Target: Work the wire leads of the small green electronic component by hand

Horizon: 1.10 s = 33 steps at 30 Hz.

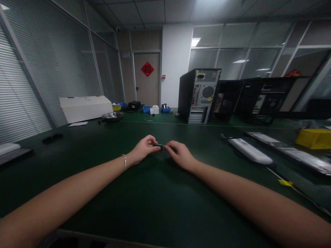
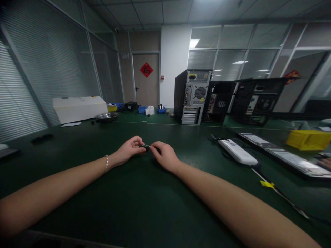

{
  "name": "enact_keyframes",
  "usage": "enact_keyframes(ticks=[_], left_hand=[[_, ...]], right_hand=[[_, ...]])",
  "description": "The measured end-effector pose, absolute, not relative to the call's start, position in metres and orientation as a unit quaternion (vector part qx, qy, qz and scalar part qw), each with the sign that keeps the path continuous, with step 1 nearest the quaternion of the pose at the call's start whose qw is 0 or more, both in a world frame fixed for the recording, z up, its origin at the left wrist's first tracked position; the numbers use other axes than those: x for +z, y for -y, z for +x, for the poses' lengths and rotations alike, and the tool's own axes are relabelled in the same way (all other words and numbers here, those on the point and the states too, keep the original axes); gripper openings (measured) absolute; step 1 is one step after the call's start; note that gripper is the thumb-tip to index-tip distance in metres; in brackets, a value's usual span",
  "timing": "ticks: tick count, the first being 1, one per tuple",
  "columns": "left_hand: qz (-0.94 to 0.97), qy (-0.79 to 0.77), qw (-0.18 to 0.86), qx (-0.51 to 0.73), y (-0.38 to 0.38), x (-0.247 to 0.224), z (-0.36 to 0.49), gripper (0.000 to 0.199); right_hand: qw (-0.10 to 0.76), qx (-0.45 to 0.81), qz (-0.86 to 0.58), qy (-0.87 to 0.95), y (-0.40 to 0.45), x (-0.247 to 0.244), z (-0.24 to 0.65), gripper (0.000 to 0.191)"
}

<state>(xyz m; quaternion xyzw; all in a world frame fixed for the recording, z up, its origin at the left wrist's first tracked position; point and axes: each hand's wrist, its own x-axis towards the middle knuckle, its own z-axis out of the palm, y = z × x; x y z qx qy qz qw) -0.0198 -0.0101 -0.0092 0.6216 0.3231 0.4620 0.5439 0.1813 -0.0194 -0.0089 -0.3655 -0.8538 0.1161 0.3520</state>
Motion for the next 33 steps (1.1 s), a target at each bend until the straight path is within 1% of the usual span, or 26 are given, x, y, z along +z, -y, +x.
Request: enact_keyframes(ticks=[6,9,14,16,18,20,22,28,33], left_hand=[[0.648,-0.328,0.518,0.451,0.009,-0.012,-0.021,0.032],[0.650,-0.336,0.510,0.452,0.009,-0.010,-0.021,0.029],[0.649,-0.333,0.538,0.421,0.009,-0.008,-0.022,0.022],[0.652,-0.318,0.552,0.411,0.010,-0.008,-0.023,0.024],[0.660,-0.299,0.561,0.400,0.012,-0.008,-0.022,0.031],[0.673,-0.289,0.552,0.398,0.014,-0.008,-0.021,0.040],[0.685,-0.292,0.532,0.403,0.015,-0.008,-0.020,0.042],[0.683,-0.292,0.533,0.405,0.013,-0.010,-0.018,0.031],[0.677,-0.309,0.504,0.438,0.011,-0.009,-0.020,0.023]], right_hand=[[0.353,0.141,-0.316,0.869,0.026,-0.003,0.180,0.019],[0.352,0.150,-0.310,0.870,0.028,-0.001,0.181,0.020],[0.344,0.151,-0.312,0.872,0.030,0.001,0.182,0.020],[0.341,0.149,-0.314,0.874,0.030,0.001,0.182,0.019],[0.339,0.145,-0.314,0.875,0.029,0.000,0.182,0.019],[0.338,0.145,-0.309,0.877,0.027,-0.002,0.182,0.018],[0.337,0.146,-0.305,0.879,0.026,-0.003,0.182,0.017],[0.337,0.148,-0.316,0.875,0.023,-0.006,0.181,0.017],[0.347,0.119,-0.382,0.848,0.020,-0.009,0.181,0.019]])
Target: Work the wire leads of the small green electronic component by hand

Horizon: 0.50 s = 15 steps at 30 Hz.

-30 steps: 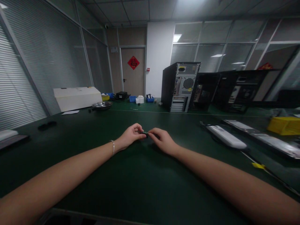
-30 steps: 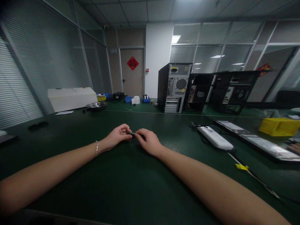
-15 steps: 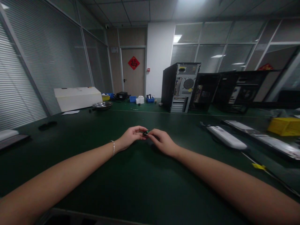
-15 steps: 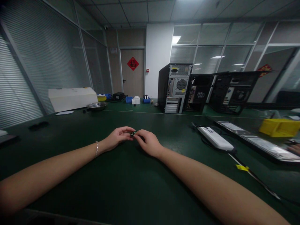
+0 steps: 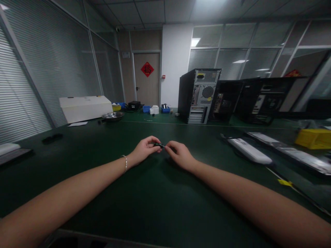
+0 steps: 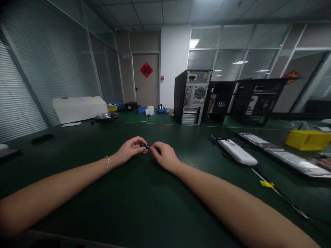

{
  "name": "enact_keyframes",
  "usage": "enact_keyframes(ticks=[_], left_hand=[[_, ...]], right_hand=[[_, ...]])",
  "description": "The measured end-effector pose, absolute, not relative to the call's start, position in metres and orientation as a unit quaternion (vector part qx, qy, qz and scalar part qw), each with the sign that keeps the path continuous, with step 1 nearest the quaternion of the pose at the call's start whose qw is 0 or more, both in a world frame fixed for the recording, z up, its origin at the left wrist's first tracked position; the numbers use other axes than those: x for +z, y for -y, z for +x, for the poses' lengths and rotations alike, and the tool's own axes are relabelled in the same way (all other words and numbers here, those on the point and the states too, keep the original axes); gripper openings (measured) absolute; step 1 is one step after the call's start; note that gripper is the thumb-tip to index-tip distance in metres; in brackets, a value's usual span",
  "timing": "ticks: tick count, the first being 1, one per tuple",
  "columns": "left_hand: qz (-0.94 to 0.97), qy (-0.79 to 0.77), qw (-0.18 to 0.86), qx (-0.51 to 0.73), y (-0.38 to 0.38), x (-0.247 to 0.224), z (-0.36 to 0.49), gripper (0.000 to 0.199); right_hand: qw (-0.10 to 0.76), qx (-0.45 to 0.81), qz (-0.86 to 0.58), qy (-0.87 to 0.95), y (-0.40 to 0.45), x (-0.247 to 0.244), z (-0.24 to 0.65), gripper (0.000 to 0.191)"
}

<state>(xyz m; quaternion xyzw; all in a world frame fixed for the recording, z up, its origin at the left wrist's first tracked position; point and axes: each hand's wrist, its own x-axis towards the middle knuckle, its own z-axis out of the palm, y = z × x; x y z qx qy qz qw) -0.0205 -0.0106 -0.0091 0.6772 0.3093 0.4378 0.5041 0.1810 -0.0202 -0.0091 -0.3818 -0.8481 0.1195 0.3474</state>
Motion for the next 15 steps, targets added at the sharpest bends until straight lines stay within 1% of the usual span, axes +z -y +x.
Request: enact_keyframes(ticks=[3,9,15], left_hand=[[0.678,-0.319,0.485,0.451,0.0099,-0.0081,-0.0210,0.020],[0.689,-0.321,0.466,0.453,0.0111,-0.0068,-0.0197,0.024],[0.729,-0.316,0.420,0.438,0.0140,-0.0053,-0.0212,0.019]], right_hand=[[0.342,0.104,-0.406,0.841,0.0188,-0.0105,0.1813,0.019],[0.331,0.088,-0.410,0.846,0.0199,-0.0098,0.1815,0.019],[0.320,0.083,-0.413,0.849,0.0195,-0.0097,0.1818,0.018]])
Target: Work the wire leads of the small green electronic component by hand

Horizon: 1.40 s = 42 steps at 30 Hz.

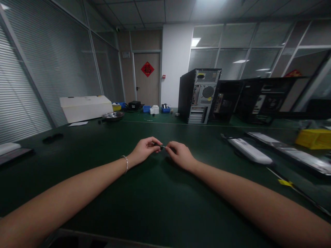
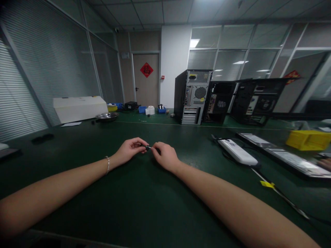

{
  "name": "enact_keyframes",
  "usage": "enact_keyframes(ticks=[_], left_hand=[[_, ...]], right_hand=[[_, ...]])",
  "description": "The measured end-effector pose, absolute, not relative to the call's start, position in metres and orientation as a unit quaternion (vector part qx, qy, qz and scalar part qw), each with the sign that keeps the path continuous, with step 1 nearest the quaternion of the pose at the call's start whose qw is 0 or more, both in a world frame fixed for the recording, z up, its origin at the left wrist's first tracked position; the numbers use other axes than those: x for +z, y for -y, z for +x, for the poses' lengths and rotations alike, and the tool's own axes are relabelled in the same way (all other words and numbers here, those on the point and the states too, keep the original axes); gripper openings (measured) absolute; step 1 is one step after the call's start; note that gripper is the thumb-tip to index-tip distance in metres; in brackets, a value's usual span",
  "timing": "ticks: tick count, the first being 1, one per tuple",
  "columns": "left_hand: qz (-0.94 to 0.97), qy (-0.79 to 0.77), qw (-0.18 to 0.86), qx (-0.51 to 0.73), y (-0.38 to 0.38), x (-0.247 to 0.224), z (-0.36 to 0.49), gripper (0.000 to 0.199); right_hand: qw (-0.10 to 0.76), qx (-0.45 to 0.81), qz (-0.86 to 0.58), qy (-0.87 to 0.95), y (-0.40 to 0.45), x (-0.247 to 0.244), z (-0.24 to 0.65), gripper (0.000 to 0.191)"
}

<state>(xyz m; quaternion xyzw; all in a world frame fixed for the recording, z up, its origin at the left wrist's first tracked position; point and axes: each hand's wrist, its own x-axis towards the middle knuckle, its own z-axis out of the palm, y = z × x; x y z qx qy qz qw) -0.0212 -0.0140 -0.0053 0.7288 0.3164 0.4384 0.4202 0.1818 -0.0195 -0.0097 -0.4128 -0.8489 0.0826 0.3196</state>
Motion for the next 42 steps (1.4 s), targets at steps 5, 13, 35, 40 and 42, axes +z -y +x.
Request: enact_keyframes(ticks=[5,13,35,40,42], left_hand=[[0.733,-0.318,0.411,0.439,0.014,-0.005,-0.022,0.018],[0.692,-0.310,0.456,0.465,0.016,-0.005,-0.021,0.020],[0.596,-0.301,0.536,0.516,0.020,0.000,-0.017,0.032],[0.596,-0.304,0.519,0.532,0.017,-0.002,-0.021,0.032],[0.623,-0.305,0.512,0.507,0.015,-0.005,-0.024,0.031]], right_hand=[[0.320,0.088,-0.412,0.849,0.020,-0.009,0.182,0.018],[0.322,0.135,-0.398,0.849,0.020,-0.005,0.181,0.022],[0.356,0.188,-0.388,0.829,0.023,-0.003,0.170,0.031],[0.356,0.187,-0.401,0.823,0.026,-0.002,0.170,0.033],[0.352,0.194,-0.403,0.823,0.028,0.001,0.170,0.032]])
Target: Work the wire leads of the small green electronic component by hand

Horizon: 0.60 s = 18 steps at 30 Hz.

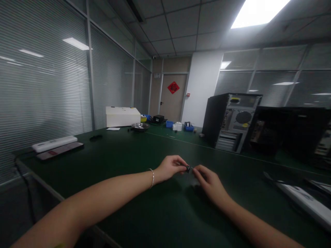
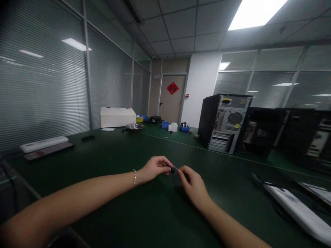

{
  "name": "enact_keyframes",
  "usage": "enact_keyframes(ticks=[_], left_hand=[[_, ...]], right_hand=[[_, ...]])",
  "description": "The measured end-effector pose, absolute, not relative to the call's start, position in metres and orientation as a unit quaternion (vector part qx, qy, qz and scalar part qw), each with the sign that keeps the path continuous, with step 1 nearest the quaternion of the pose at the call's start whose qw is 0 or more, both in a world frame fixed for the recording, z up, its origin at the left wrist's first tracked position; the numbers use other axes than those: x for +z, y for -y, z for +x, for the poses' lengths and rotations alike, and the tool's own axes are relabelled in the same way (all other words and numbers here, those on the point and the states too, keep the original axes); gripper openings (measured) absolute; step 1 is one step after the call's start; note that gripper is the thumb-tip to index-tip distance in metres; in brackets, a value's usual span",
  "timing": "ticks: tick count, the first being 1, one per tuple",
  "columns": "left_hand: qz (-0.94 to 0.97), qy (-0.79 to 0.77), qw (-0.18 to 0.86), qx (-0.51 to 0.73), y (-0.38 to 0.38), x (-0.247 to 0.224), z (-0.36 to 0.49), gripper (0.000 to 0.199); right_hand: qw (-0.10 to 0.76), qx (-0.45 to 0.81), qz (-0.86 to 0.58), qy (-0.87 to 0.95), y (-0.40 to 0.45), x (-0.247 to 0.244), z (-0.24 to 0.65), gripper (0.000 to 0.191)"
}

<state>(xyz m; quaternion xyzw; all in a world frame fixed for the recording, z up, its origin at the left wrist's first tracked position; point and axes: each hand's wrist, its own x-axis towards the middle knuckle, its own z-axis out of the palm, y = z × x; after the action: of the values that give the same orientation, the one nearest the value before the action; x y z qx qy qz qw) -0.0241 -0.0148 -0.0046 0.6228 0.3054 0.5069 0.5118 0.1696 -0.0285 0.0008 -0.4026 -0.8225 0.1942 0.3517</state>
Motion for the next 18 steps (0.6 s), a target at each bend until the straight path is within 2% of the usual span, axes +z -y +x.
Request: enact_keyframes(ticks=[6,9,13,18], left_hand=[[0.718,-0.299,0.505,0.374,0.011,-0.011,-0.034,0.029],[0.767,-0.294,0.464,0.331,0.012,-0.007,-0.038,0.023],[0.816,-0.291,0.387,0.316,0.014,-0.002,-0.041,0.020],[0.809,-0.287,0.399,0.323,0.012,-0.004,-0.040,0.023]], right_hand=[[0.328,0.214,-0.409,0.824,0.031,0.006,0.170,0.031],[0.330,0.203,-0.406,0.828,0.030,0.004,0.170,0.029],[0.333,0.178,-0.377,0.846,0.028,0.002,0.172,0.025],[0.326,0.141,-0.335,0.872,0.029,0.001,0.175,0.012]])
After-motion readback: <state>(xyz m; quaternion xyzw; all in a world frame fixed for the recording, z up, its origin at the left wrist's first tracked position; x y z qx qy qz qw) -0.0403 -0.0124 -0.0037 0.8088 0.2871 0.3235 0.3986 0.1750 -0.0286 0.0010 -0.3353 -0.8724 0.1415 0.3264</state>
